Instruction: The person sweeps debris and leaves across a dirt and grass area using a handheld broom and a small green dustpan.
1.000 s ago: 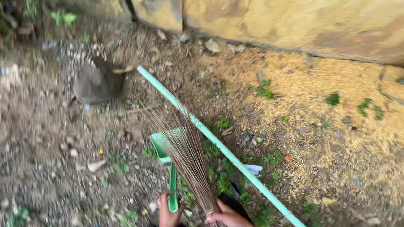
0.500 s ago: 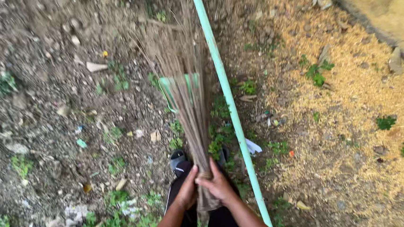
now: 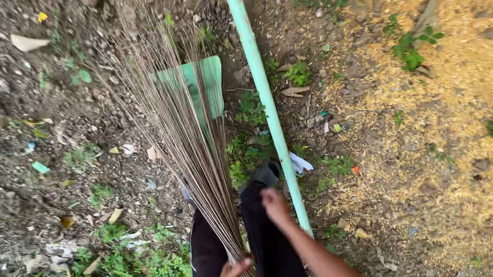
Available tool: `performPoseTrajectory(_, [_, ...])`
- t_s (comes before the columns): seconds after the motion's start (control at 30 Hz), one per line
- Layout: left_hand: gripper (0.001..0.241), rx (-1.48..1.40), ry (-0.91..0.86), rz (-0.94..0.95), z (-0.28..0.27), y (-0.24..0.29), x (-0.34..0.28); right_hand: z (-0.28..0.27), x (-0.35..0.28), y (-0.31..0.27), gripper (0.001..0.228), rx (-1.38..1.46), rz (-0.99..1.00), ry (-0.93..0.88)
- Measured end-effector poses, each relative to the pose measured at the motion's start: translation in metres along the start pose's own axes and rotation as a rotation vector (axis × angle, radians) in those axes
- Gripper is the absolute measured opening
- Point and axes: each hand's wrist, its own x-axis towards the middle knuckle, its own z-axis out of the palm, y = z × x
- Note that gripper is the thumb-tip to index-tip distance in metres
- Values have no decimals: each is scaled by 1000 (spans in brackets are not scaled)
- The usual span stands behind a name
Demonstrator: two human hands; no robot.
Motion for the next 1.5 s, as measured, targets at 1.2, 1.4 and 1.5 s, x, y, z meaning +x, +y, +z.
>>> performPoseTrajectory(1.2, [76, 372, -103, 135, 23, 144, -168, -162, -171, -221, 80, -246, 61, 341])
performPoseTrajectory(1.4, [59, 517, -224, 23, 60, 159, -291, -158, -345, -250, 62, -183, 84, 497])
performPoseTrajectory(1.5, [56, 661, -369, -20, 90, 140, -314, -147, -389, -241, 61, -166, 64, 559])
